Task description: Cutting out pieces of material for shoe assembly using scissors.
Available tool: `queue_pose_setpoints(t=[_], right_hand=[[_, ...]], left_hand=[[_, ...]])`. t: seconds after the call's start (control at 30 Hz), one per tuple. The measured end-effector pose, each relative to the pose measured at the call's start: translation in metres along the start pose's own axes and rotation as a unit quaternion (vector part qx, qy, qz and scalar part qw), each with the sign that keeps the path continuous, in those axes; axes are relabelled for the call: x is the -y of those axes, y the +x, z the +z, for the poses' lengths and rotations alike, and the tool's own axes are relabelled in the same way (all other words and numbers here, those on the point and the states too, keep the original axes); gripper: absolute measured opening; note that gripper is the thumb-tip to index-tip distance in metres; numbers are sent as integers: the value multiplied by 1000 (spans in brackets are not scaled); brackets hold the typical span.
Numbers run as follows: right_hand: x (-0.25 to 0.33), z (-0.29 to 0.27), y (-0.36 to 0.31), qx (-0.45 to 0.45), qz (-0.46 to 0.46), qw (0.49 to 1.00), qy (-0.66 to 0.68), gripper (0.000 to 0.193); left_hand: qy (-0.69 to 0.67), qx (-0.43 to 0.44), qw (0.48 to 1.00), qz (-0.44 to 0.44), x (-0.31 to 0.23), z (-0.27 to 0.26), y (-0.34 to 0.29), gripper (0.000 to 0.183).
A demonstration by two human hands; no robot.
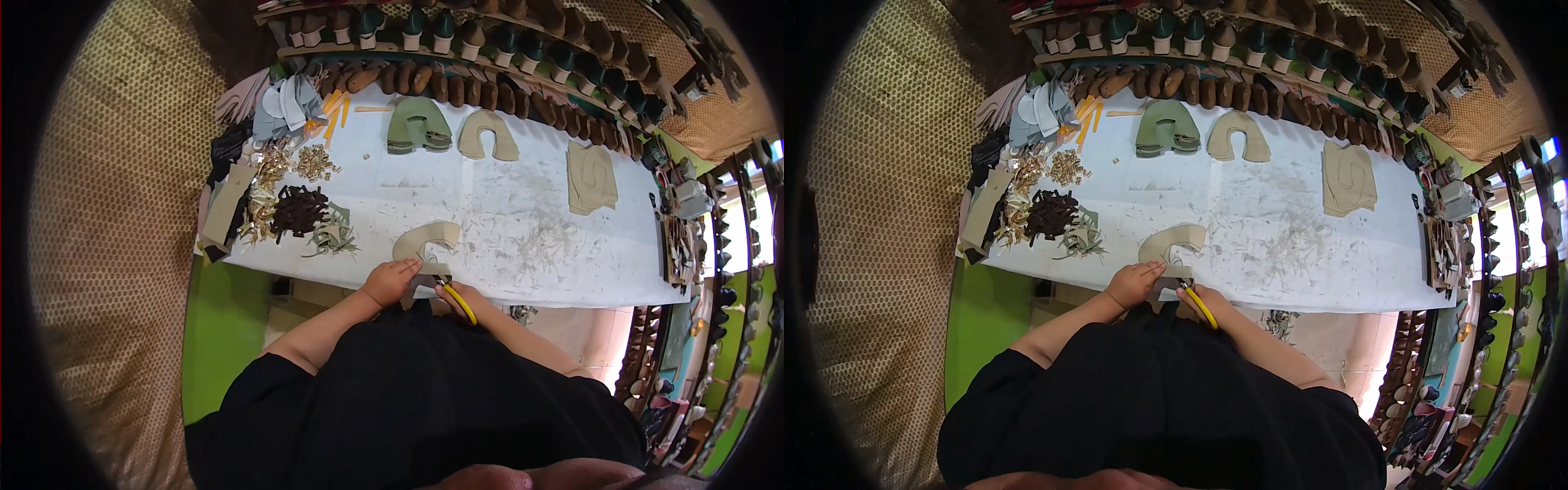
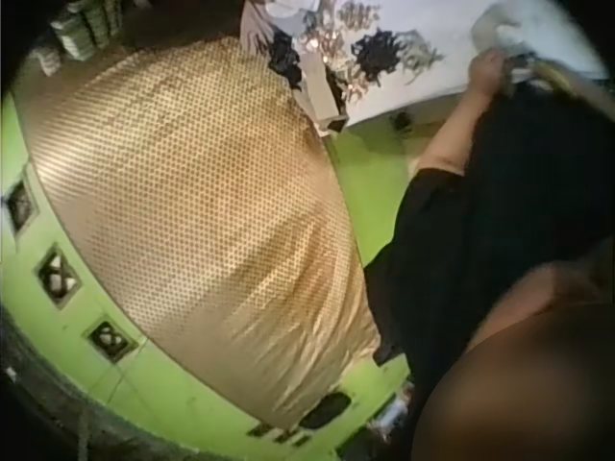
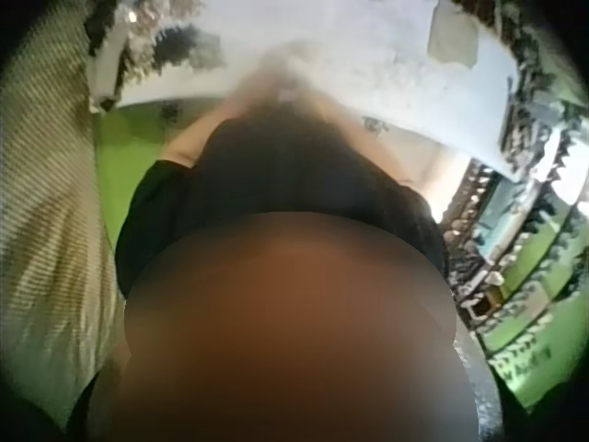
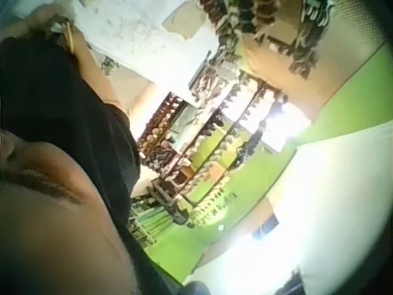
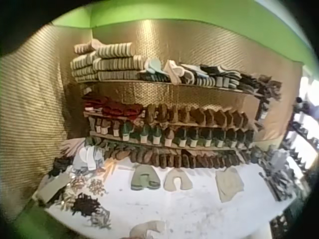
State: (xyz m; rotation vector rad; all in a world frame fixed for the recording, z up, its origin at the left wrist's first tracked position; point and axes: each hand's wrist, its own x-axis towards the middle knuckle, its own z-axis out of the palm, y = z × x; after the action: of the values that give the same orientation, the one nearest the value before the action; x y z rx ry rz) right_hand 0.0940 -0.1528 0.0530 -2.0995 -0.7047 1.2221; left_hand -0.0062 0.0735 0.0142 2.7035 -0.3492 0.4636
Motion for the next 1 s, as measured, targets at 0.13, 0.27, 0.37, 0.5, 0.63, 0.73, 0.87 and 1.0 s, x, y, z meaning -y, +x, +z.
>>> queue_pose_setpoints(t=[0.13, 0.27, 0.37, 0.5, 0.63, 0.73, 0.87, 1.0], right_hand=[[-9, 4, 6, -7, -7, 1000, 7, 68], [-2, 1, 5, 12, 20, 1000, 8, 68], [-8, 2, 7, 12, 18, 1000, 9, 69], [-9, 8, 7, -8, 3, 1000, -7, 70], [-9, 12, 6, -30, 7, 1000, 0, 72], [-10, 7, 9, -9, 22, 1000, 10, 73], [-5, 1, 7, -15, 18, 1000, 9, 72], [-3, -3, 6, 9, 30, 999, 10, 70]], left_hand=[[-3, -14, 1000, 7, -3, -2, 6, 35], [0, -10, 1000, 3, -6, 3, 2, 33], [-6, -11, 1000, 3, -7, 0, 5, 34], [-14, -20, 1000, 0, -9, 1, 7, 34], [-43, 1, 998, -45, -14, 1, 10, 37], [-37, -27, 999, -16, -17, -5, 16, 35], [-42, -15, 999, -22, -17, -5, 14, 34], [-43, -29, 999, -15, -16, -1, 13, 33]])
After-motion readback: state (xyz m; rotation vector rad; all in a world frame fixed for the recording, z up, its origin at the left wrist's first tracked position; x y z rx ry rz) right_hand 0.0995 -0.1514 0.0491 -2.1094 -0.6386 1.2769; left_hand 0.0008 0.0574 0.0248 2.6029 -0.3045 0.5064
